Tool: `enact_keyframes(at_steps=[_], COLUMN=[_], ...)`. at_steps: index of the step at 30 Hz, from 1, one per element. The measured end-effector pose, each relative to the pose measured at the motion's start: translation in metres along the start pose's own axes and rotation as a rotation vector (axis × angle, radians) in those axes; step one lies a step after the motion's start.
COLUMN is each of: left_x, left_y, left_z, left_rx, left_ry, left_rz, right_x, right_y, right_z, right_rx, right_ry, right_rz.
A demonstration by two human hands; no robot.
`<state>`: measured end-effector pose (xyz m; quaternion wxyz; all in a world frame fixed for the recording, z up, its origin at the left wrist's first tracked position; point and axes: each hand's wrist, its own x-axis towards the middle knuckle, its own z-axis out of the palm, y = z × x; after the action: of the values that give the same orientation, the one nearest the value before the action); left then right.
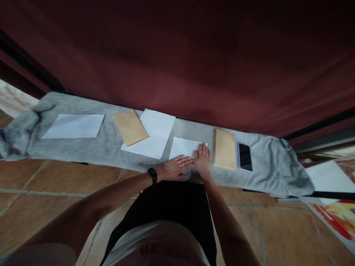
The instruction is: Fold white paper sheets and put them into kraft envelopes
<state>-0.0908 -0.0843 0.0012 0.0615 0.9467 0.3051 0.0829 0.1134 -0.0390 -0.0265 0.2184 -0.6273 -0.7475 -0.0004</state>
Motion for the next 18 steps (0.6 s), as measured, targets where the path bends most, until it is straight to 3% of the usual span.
enact_keyframes(at_steps=[2, 6, 9, 18], left_x=[0.0, 0.0, -0.001, 0.001], left_y=[0.001, 0.0, -0.001, -0.001], left_z=[-0.001, 0.004, 0.007, 0.003], left_rx=[0.005, 0.027, 0.028, -0.017], left_ry=[0.01, 0.024, 0.004, -0.04], left_rz=[0.013, 0.0, -0.022, -0.034], right_x=[0.002, 0.005, 0.008, 0.042], right_y=[0.0, -0.01, -0.02, -0.02], right_z=[-0.005, -0.012, -0.014, -0.005], right_rx=[0.083, 0.307, 0.311, 0.116], right_ry=[-0.05, -0.261, -0.396, -0.389], right_rz=[-0.048, -0.33, -0.473, -0.496])
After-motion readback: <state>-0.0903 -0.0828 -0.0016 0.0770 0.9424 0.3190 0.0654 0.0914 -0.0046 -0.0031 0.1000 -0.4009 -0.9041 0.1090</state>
